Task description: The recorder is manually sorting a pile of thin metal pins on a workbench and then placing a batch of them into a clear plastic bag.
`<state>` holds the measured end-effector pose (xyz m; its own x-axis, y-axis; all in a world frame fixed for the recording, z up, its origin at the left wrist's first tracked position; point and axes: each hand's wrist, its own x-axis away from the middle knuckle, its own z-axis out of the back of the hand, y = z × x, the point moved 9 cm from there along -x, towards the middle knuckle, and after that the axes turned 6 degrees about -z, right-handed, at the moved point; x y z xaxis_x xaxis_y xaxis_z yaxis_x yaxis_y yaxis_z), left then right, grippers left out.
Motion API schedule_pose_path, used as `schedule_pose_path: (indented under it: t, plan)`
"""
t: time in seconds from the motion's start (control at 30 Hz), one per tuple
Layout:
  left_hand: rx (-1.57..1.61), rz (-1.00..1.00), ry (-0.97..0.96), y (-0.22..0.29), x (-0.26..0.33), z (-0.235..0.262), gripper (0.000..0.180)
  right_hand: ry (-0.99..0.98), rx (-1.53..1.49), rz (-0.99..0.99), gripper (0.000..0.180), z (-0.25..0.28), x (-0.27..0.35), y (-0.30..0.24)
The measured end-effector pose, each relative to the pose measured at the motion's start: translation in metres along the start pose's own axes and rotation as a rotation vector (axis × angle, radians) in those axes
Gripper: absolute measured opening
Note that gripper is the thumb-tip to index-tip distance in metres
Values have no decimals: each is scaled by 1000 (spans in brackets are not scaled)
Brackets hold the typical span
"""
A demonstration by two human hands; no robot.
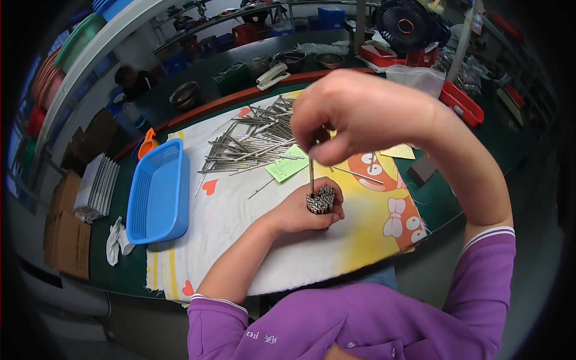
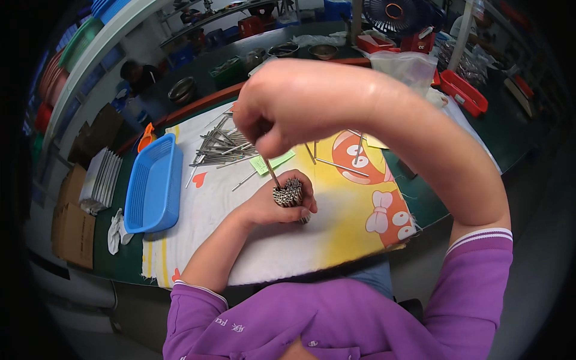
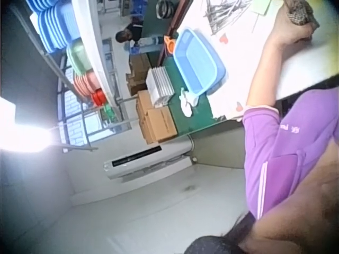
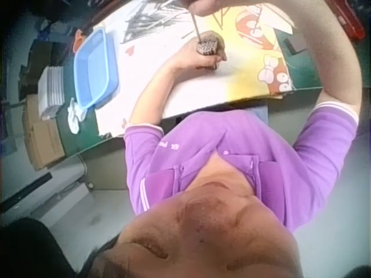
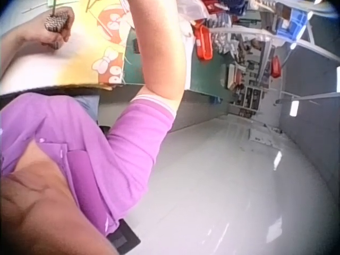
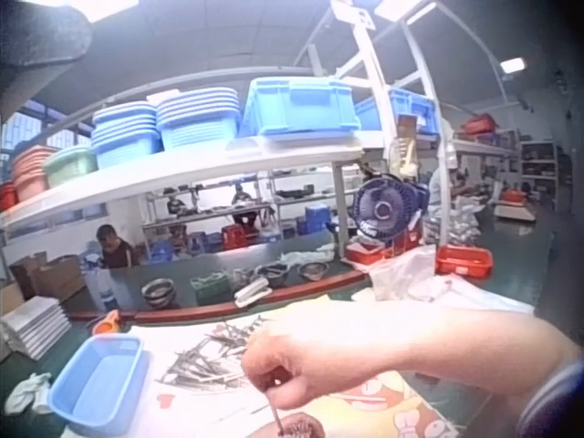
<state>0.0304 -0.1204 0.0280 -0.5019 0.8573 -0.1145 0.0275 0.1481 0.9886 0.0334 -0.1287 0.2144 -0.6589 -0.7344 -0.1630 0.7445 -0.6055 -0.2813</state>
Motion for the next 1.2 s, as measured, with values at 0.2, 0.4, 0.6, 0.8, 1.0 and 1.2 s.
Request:
schedule_pose_path:
  t: [0.2,0.4,0.6,0.8,1.0,1.2]
  plan:
    - [8,-74,-45,-9,-1,5,20,436,-351,-283,4,65,40,81]
    - [16,-149,-26,-2,0,3,17,544,23,-539,13,15,67,146]
    - [-21,-96,4,-7,0,3,20,350,482,-492,12,-49,41,154]
    - [-15,-90,23,-6,-1,2,21,283,554,-322,14,-115,1,156]
    - [24,-109,0,-9,-3,4,20,463,-93,-525,24,-112,19,165]
    - [-95,-7,15,-31,4,13,25,82,-945,-216,55,-138,48,70]
